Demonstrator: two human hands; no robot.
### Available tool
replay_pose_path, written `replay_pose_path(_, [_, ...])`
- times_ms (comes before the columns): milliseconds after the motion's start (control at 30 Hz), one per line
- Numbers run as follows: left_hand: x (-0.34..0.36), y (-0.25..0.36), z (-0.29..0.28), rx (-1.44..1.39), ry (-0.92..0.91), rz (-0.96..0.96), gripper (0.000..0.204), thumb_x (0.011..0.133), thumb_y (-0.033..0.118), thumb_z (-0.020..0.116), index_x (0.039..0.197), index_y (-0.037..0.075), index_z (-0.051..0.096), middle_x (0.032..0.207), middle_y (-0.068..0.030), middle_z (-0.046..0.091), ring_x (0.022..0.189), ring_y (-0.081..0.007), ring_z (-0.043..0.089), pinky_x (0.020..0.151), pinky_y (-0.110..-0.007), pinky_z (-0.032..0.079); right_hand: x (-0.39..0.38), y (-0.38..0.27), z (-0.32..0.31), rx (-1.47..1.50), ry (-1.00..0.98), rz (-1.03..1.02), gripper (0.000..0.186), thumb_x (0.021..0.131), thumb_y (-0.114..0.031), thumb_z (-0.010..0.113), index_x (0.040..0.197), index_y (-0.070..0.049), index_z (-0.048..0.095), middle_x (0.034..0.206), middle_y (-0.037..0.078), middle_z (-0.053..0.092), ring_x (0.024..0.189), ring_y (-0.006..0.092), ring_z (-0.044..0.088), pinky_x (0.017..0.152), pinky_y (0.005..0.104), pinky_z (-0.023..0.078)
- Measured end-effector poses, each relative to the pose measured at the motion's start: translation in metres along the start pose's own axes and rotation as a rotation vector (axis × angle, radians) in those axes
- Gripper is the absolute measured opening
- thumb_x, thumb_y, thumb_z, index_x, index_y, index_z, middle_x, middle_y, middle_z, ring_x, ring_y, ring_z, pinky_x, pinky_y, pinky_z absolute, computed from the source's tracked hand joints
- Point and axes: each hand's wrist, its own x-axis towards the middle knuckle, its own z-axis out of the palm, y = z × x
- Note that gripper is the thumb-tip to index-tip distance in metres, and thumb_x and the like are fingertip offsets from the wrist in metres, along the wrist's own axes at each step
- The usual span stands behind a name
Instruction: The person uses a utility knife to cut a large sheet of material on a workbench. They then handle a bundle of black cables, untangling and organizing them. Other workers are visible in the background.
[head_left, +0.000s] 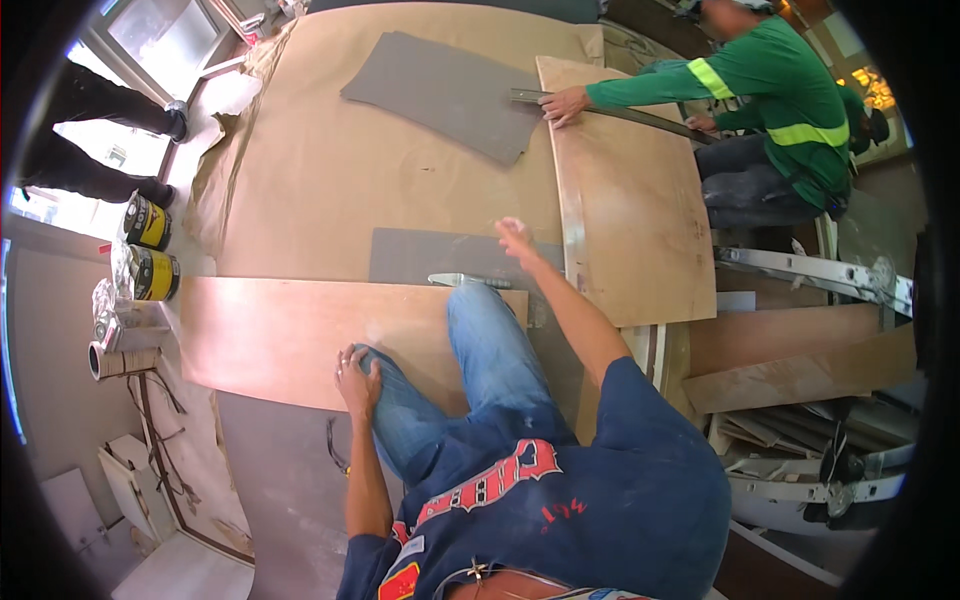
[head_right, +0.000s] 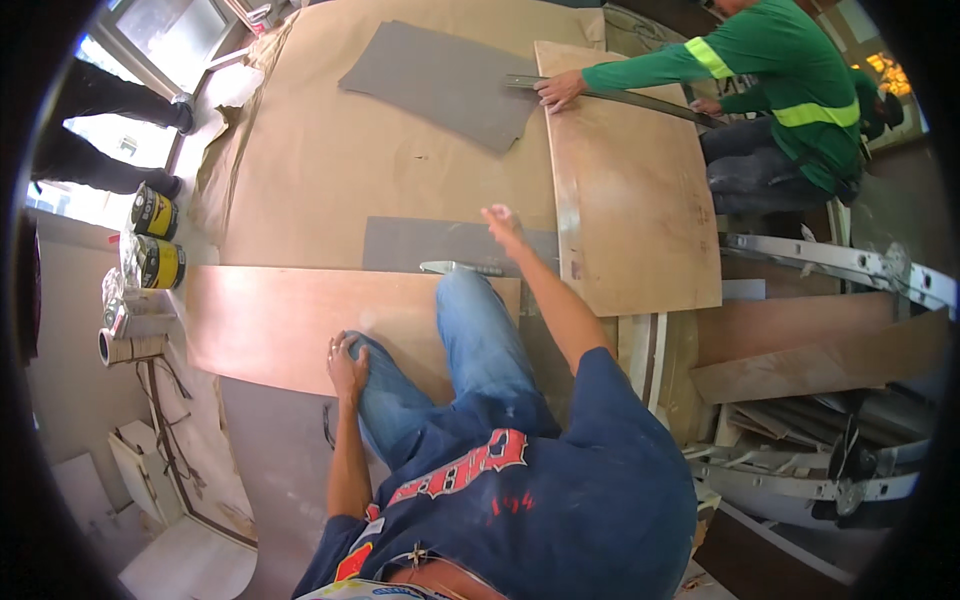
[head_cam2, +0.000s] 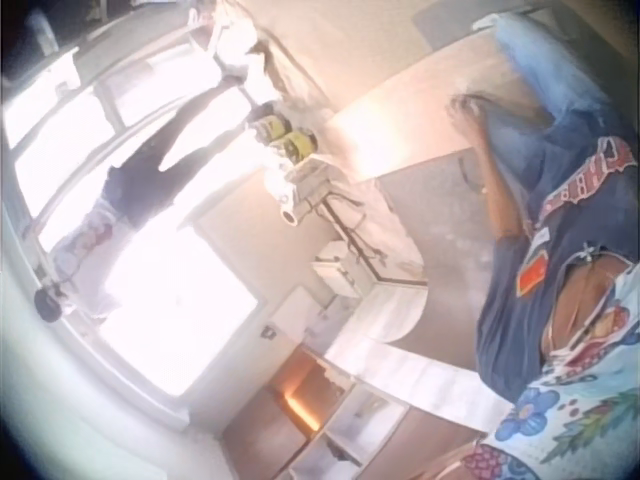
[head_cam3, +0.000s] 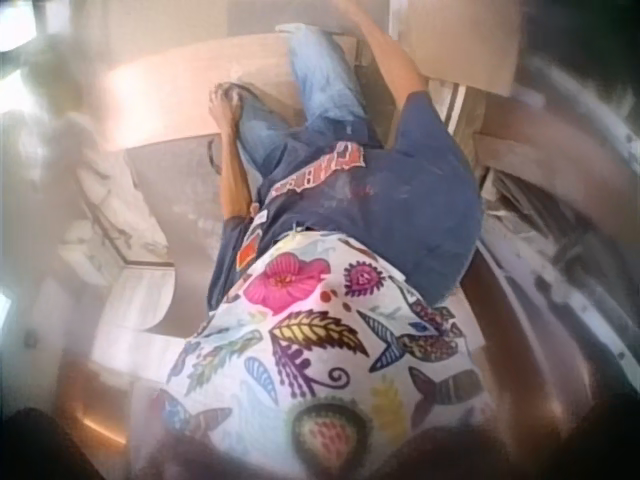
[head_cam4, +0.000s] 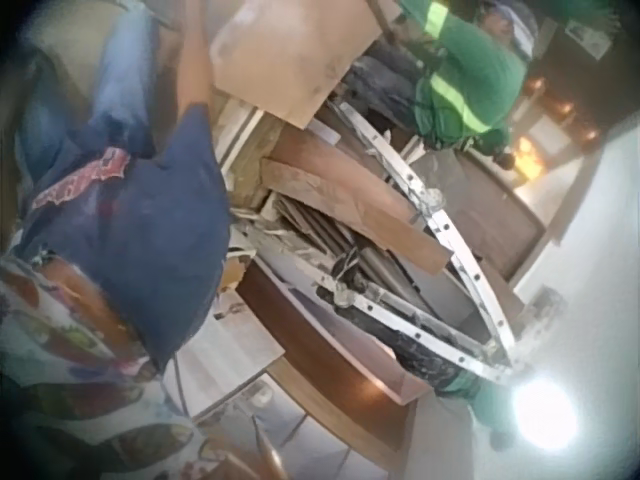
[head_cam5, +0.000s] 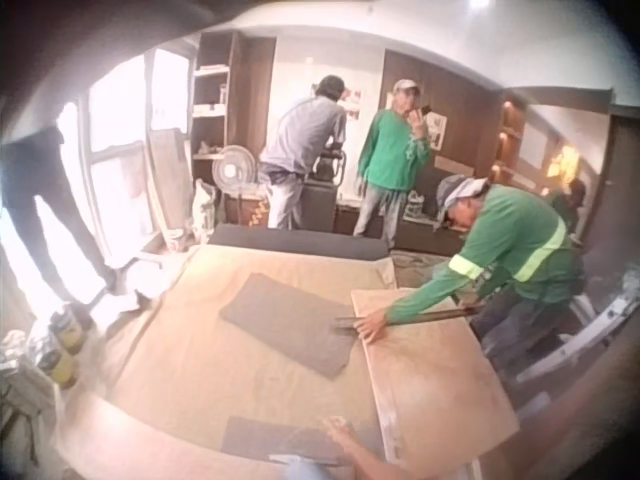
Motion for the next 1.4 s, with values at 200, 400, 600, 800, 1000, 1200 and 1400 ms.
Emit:
replay_pose_path(200, [0.021,0.027,-0.014,-0.02,-0.102,-0.041,0.034,0.086,0.023,0.065,0.117,0.01,0.066,0.142,-0.0116,0.051,0.14,-0.0313,0.036,0.115,-0.046,0.026,0.242,0.074,-0.079,0.173,0.25,0.007,0.071,0.087,-0.062,0.058,0.143,-0.02,0.043,0.136,0.006,0.051,0.112,0.0205,0.054,0.09,0.0428,0.046])
replay_pose_path(400, [0.046,0.034,-0.014,-0.036,-0.136,-0.06,0.028,0.083,0.014,0.066,0.11,0.006,0.067,0.137,-0.015,0.055,0.133,-0.036,0.043,0.111,-0.046,0.035,0.346,0.044,-0.104,0.512,0.475,0.131,0.061,0.088,-0.059,0.062,0.132,-0.019,0.05,0.122,0.005,0.053,0.103,0.0216,0.052,0.088,0.046,0.046])
replay_pose_path(600, [0.059,0.036,-0.009,0.027,-0.186,-0.116,0.026,0.08,0.012,0.066,0.105,0.005,0.067,0.133,-0.0152,0.057,0.132,-0.0357,0.044,0.11,-0.047,0.035,0.309,-0.017,-0.083,0.601,0.383,0.259,0.021,0.085,-0.035,0.075,0.079,-0.023,0.059,0.063,-0.006,0.051,0.056,0.0124,0.049,0.05,0.0303,0.043])
replay_pose_path(800, [0.081,0.036,-0.014,0.016,-0.258,-0.121,0.025,0.08,0.011,0.065,0.104,0.005,0.067,0.132,-0.0143,0.056,0.132,-0.0346,0.043,0.11,-0.047,0.035,0.215,-0.017,-0.023,0.645,-0.282,0.364,0.017,0.091,-0.024,0.07,0.086,-0.01,0.061,0.075,0.002,0.062,0.07,0.0134,0.062,0.061,0.0277,0.055])
replay_pose_path(1000, [0.076,0.031,-0.011,-0.004,-0.214,-0.086,0.025,0.08,0.011,0.065,0.105,0.006,0.065,0.132,-0.0145,0.056,0.132,-0.0352,0.043,0.109,-0.048,0.035,0.169,-0.069,0.071,0.944,-0.139,0.422,0.049,0.086,-0.042,0.074,0.119,-0.011,0.056,0.113,0.002,0.063,0.1,0.0164,0.061,0.08,0.0363,0.055])
replay_pose_path(1200, [0.058,0.025,-0.012,-0.042,-0.157,-0.05,0.026,0.081,0.013,0.065,0.106,0.005,0.065,0.133,-0.0154,0.056,0.131,-0.037,0.045,0.108,-0.048,0.035,0.155,-0.056,0.107,0.978,-0.221,0.221,0.049,0.087,-0.04,0.074,0.122,-0.011,0.056,0.118,0.002,0.063,0.106,0.0172,0.062,0.083,0.0355,0.052])
replay_pose_path(1400, [0.034,0.006,0.001,-0.079,-0.084,0.03,0.028,0.084,0.016,0.062,0.109,0.004,0.066,0.131,-0.0175,0.058,0.128,-0.0387,0.047,0.106,-0.049,0.038,0.068,-0.093,0.181,0.932,-0.073,0.016,0.042,0.089,-0.03,0.07,0.119,-0.004,0.056,0.112,0.006,0.062,0.098,0.0164,0.061,0.078,0.0344,0.051])
